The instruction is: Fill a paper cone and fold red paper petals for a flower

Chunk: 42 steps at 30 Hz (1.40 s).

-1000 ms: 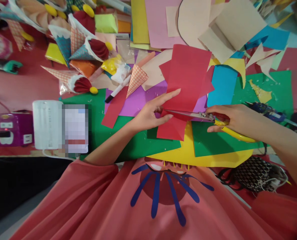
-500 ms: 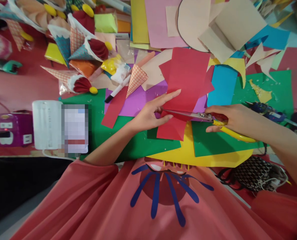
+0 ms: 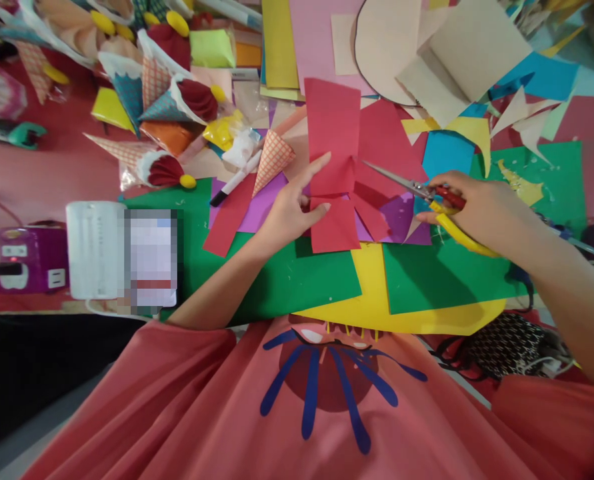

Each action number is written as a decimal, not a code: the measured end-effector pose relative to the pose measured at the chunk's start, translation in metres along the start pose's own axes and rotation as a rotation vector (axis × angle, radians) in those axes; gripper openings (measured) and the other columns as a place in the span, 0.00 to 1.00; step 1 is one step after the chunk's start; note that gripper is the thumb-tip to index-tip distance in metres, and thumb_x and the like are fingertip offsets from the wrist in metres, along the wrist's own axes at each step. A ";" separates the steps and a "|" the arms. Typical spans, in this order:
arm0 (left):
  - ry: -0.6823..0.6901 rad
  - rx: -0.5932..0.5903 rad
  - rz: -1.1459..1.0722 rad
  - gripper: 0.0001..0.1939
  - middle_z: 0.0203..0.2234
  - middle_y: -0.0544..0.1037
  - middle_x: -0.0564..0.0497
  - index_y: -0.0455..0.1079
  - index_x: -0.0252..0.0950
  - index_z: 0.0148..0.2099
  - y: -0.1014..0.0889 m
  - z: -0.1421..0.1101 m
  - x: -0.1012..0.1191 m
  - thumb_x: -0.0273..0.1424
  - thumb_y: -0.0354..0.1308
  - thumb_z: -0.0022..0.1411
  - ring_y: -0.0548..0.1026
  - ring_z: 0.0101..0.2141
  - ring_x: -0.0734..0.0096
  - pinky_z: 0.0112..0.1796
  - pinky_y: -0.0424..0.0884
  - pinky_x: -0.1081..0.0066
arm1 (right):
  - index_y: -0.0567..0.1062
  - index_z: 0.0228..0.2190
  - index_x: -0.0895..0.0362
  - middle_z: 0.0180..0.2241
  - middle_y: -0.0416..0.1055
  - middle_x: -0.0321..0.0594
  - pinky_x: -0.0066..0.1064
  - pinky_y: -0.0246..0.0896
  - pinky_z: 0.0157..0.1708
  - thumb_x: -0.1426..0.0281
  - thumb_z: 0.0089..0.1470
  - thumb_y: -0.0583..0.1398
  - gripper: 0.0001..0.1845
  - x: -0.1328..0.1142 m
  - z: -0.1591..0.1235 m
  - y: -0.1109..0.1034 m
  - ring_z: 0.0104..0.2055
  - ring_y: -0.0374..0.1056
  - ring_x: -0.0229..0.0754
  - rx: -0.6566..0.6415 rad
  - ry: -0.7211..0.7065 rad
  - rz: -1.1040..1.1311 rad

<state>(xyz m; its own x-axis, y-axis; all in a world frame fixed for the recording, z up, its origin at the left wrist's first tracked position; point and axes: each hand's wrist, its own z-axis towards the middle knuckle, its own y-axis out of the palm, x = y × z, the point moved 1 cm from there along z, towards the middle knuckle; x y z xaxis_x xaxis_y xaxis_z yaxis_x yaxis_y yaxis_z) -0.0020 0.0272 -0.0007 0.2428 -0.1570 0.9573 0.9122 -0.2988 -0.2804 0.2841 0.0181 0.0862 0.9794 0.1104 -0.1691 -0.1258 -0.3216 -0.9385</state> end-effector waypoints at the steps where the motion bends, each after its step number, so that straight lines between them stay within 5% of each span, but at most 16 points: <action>1: -0.006 -0.018 0.006 0.35 0.65 0.61 0.45 0.58 0.48 0.65 0.000 0.000 -0.001 0.27 0.59 0.57 0.69 0.23 0.88 0.22 0.67 0.80 | 0.73 0.45 0.54 0.23 0.69 0.38 0.29 0.53 0.24 0.51 0.51 0.63 0.25 0.000 0.003 -0.001 0.23 0.62 0.40 0.023 0.034 0.010; 5: 0.033 -0.047 0.112 0.36 0.67 0.57 0.46 0.54 0.48 0.67 0.001 0.000 -0.002 0.27 0.58 0.58 0.77 0.39 0.74 0.28 0.73 0.79 | 0.72 0.49 0.55 0.29 0.73 0.41 0.30 0.55 0.27 0.66 0.50 0.65 0.23 -0.002 0.018 0.000 0.29 0.67 0.43 0.093 0.072 0.011; 10: 0.108 0.035 0.172 0.40 0.69 0.53 0.47 0.44 0.50 0.69 0.001 0.001 -0.002 0.30 0.58 0.60 0.66 0.61 0.59 0.35 0.77 0.75 | 0.68 0.56 0.58 0.40 0.77 0.49 0.37 0.61 0.38 0.68 0.51 0.65 0.31 -0.002 0.030 0.007 0.42 0.71 0.52 0.117 0.095 0.045; 17: 0.243 0.123 0.088 0.46 0.68 0.54 0.49 0.36 0.57 0.70 -0.001 -0.001 0.005 0.36 0.60 0.59 0.62 0.64 0.56 0.28 0.76 0.76 | 0.66 0.57 0.60 0.47 0.75 0.59 0.42 0.61 0.40 0.62 0.57 0.60 0.29 -0.002 0.028 0.006 0.47 0.71 0.60 0.078 0.053 0.058; 22: 0.265 0.154 0.082 0.44 0.68 0.53 0.51 0.32 0.61 0.69 -0.004 -0.006 0.019 0.41 0.57 0.62 0.64 0.63 0.60 0.25 0.74 0.79 | 0.73 0.49 0.59 0.48 0.74 0.60 0.48 0.62 0.46 0.60 0.60 0.56 0.21 -0.010 0.019 -0.001 0.53 0.67 0.63 0.230 0.008 0.031; 28: 0.294 0.134 0.076 0.38 0.67 0.56 0.52 0.37 0.60 0.68 -0.008 -0.005 0.025 0.46 0.54 0.64 0.61 0.64 0.61 0.27 0.75 0.79 | 0.73 0.41 0.53 0.40 0.77 0.44 0.42 0.68 0.45 0.58 0.58 0.58 0.14 -0.047 0.011 0.015 0.43 0.73 0.48 0.098 -0.209 0.741; 31: 0.274 0.128 0.111 0.37 0.65 0.61 0.52 0.39 0.58 0.69 -0.007 -0.005 0.022 0.46 0.54 0.64 0.57 0.67 0.64 0.29 0.77 0.79 | 0.70 0.46 0.50 0.36 0.76 0.39 0.39 0.70 0.39 0.53 0.55 0.59 0.20 -0.066 0.013 0.033 0.38 0.74 0.45 -0.116 -0.204 1.006; 35: 0.247 0.196 0.180 0.35 0.62 0.65 0.51 0.46 0.56 0.68 -0.004 -0.007 0.016 0.43 0.57 0.63 0.58 0.66 0.63 0.34 0.79 0.76 | 0.64 0.50 0.47 0.35 0.75 0.35 0.40 0.71 0.39 0.52 0.45 0.67 0.33 -0.079 0.023 0.053 0.39 0.74 0.45 -0.237 -0.221 1.273; 42: 0.244 0.320 0.111 0.22 0.63 0.65 0.55 0.62 0.58 0.60 -0.002 -0.007 0.012 0.40 0.55 0.65 0.67 0.60 0.62 0.30 0.79 0.75 | 0.61 0.52 0.47 0.41 0.74 0.39 0.40 0.71 0.42 0.47 0.42 0.66 0.39 -0.066 0.037 0.073 0.47 0.73 0.48 -0.127 -0.209 1.281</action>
<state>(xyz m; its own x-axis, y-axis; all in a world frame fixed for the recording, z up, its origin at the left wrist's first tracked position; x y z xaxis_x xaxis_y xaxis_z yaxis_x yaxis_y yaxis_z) -0.0027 0.0196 0.0108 0.2955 -0.4021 0.8666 0.9507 0.0339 -0.3084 0.2048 0.0226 0.0177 0.1305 -0.1993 -0.9712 -0.9191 -0.3917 -0.0430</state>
